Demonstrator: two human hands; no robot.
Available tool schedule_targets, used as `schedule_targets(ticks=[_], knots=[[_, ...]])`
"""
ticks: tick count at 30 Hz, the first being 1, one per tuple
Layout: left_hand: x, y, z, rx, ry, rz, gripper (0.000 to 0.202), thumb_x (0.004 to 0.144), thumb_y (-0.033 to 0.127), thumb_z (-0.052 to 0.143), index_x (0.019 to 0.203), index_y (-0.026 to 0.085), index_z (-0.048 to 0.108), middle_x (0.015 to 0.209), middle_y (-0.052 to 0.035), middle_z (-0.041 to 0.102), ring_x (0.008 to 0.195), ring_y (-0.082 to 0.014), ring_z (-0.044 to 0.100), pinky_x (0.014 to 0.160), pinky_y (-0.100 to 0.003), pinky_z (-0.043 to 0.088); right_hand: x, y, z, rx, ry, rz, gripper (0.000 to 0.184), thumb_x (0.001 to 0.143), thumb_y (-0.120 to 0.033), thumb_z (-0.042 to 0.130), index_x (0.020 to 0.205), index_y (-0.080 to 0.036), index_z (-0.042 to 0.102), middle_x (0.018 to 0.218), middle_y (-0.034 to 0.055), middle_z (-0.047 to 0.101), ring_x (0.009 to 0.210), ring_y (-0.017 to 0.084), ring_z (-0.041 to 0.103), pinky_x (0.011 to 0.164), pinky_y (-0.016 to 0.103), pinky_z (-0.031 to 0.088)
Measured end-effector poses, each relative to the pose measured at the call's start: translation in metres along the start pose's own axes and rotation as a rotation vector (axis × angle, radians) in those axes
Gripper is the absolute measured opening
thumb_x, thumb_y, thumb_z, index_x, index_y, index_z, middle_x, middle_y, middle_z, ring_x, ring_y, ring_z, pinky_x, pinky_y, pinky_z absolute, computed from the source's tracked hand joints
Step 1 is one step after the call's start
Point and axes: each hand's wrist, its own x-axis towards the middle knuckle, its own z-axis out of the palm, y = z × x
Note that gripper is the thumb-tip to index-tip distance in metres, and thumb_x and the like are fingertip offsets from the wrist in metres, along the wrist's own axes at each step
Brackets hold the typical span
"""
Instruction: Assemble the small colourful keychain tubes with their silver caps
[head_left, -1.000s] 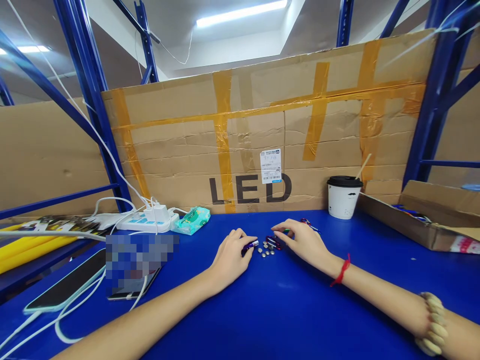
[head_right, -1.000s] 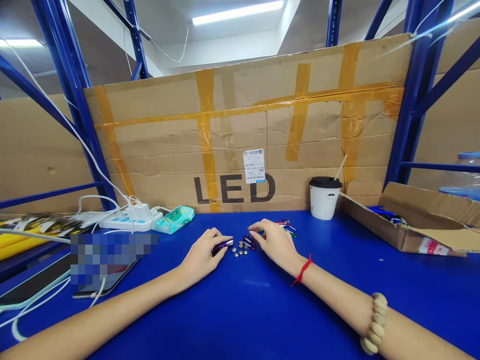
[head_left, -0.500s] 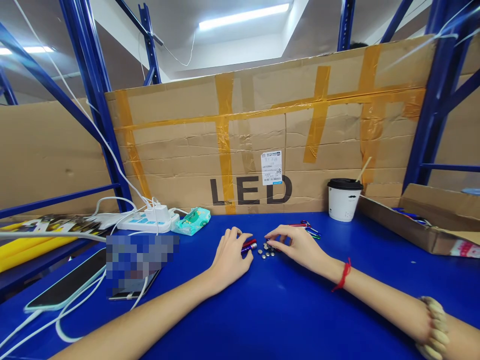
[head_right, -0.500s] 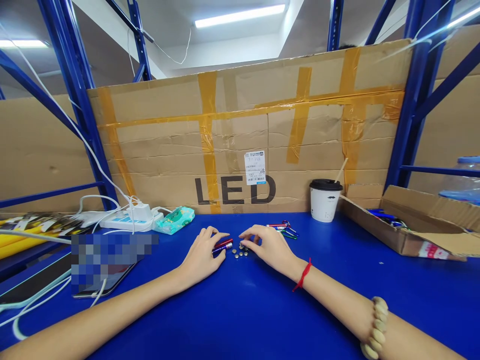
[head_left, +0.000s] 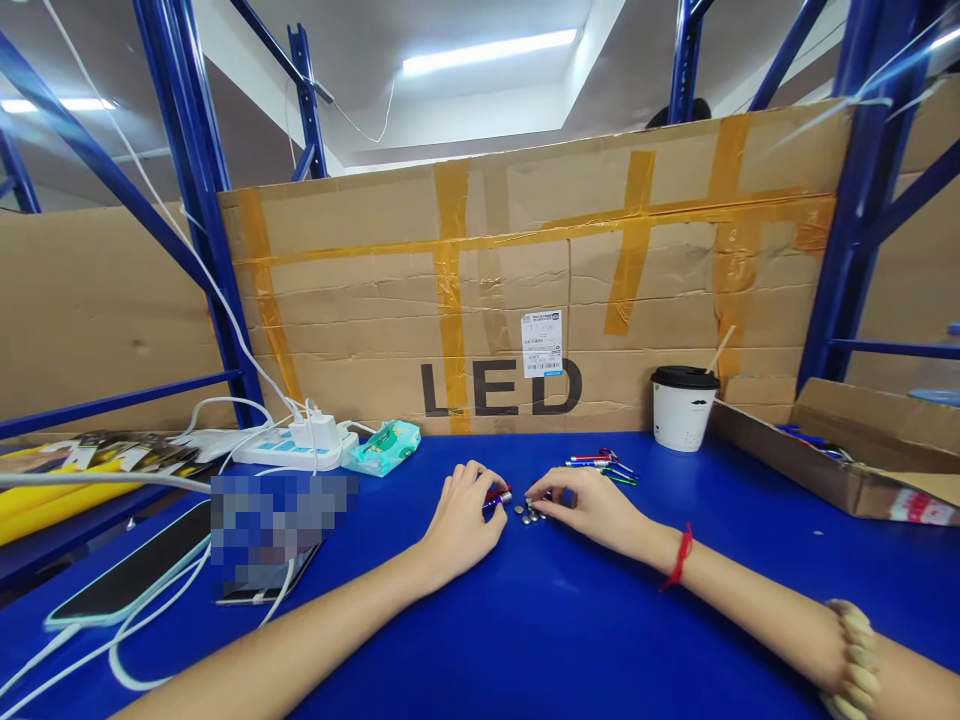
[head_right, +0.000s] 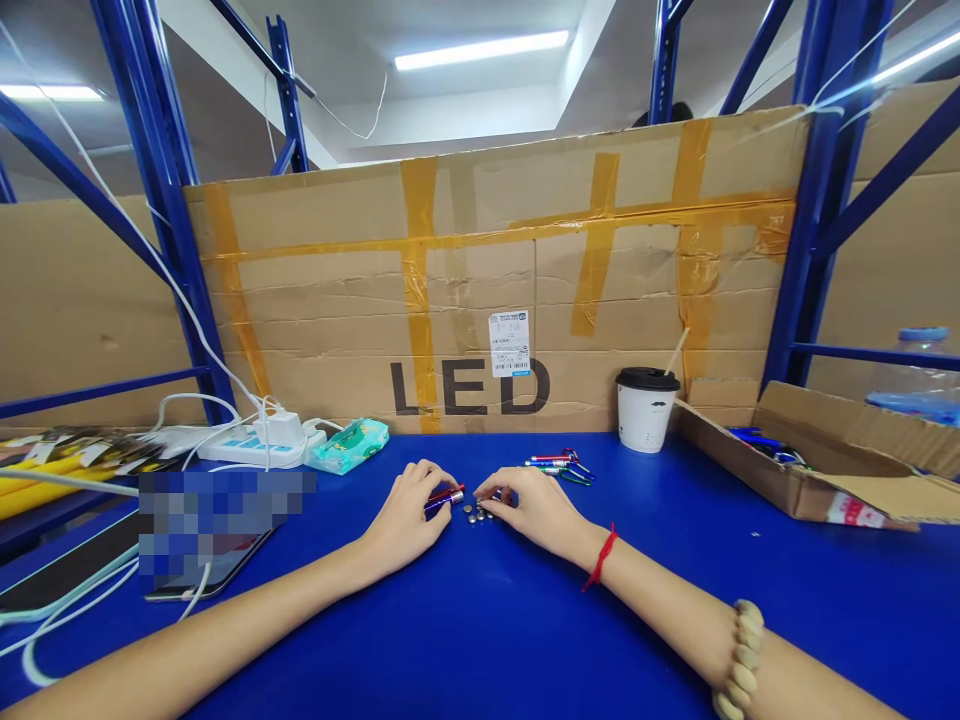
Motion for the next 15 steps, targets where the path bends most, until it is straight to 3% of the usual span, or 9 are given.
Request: schedule_targets(ticks=[9,15], knots=[[0.0002,-0.0002,0.0017,-0.01,0.03,0.058,0.016,0.078,0.014,0.044,0.087,0.021,0.056,0.093,-0.0027,0.053,0.087,-0.0189,0.047,0.077,-0.036,0.037,-0.0004,-0.0071,-0.0021,-0.023,0.117,0.006,0.018,0.084,-0.025,0.049,0.091,-0.02,0.065,0.084,0.0027,0.065,0.069,0.013,0.057,0.066,0.026,0.045],[-0.0002,0.0012,0.0011,-0.023,0.022,0.072,0.016,0.077,0.012,0.045,0.085,0.021,0.056,0.093,-0.0027,0.053,0.089,-0.0189,0.047,0.077,-0.035,0.037,-0.0013,-0.0077,0.0,-0.031,0.094,-0.014,0.019,0.081,-0.018,0.049,0.093,-0.02,0.064,0.086,0.0022,0.062,0.064,0.011,0.056,0.064,0.025,0.045]])
